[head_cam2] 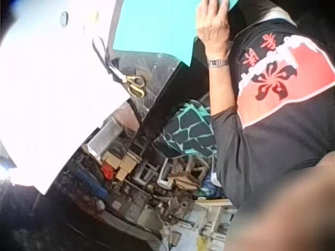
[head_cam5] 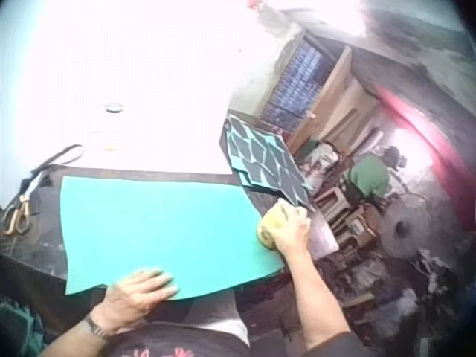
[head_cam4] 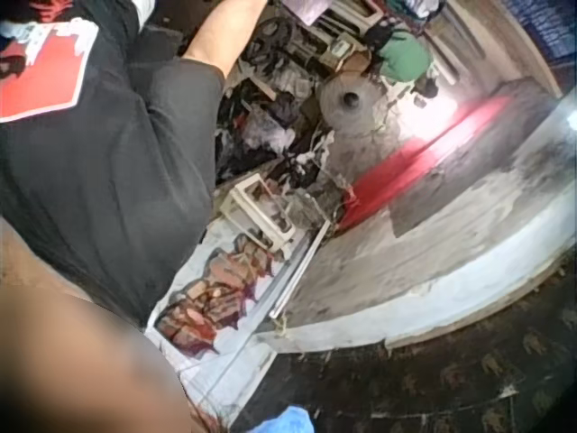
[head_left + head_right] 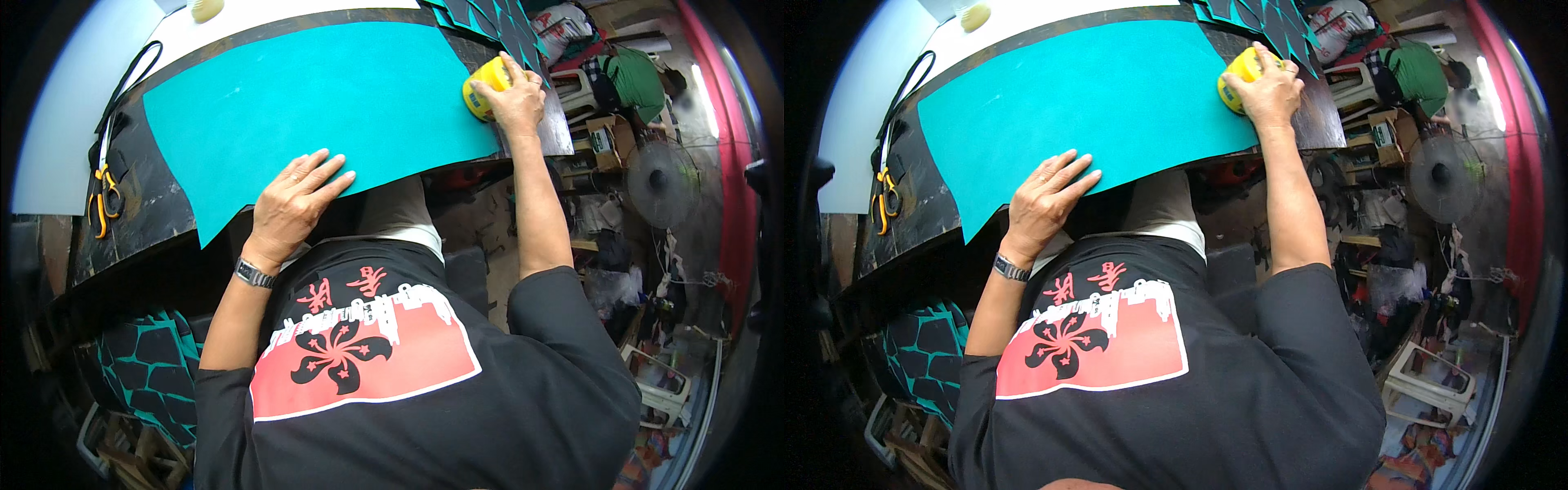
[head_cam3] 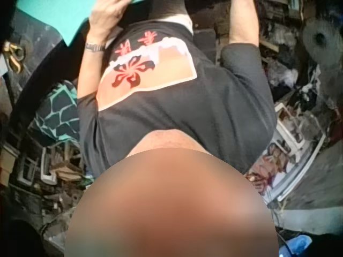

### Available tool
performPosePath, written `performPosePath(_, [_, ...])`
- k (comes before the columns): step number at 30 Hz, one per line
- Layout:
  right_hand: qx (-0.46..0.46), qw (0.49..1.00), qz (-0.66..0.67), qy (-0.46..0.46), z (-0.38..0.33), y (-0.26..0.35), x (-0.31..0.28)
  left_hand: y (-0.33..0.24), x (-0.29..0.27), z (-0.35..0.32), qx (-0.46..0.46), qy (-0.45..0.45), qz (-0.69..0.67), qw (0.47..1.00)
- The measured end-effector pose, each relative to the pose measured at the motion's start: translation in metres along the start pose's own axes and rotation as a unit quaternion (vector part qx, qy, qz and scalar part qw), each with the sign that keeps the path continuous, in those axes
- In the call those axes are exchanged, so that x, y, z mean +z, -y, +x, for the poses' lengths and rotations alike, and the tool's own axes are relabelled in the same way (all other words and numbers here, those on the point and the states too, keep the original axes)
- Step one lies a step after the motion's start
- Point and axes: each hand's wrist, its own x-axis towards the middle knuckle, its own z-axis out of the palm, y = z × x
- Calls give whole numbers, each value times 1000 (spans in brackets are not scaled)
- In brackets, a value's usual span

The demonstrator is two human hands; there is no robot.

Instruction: The person repeatedly rubs a teal sheet of material on a workbench using a yellow cylindrical tool. They flip the sheet over and continue rubbing, then stack the treated sheets with others on the table. The process is repeated for multiple sheets throughout the clip.

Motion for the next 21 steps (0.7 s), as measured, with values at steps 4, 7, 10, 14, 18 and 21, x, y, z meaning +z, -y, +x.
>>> performPosePath(4, [-264, 944, 192, -49, -40, 118, -4, 5, 5, -7, 6, 7, -20, 1000])
performPosePath(7, [-380, 861, 338, -14, -91, 249, -11, 8, 12, -16, -1, 40, -6, 999])
performPosePath(10, [-426, 818, 380, 77, -121, 360, -29, 5, 20, -20, -58, 14, 37, 998])
performPosePath(14, [-446, 819, 342, 116, -114, 420, -30, 1, 17, -17, -73, 11, 39, 996])
performPosePath(18, [-351, 900, 258, 11, -53, 367, 14, -7, 4, -8, -124, 153, 58, 979])
performPosePath(21, [-286, 931, 215, -69, 23, 255, 49, -12, -1, -2, -111, 75, 39, 990])
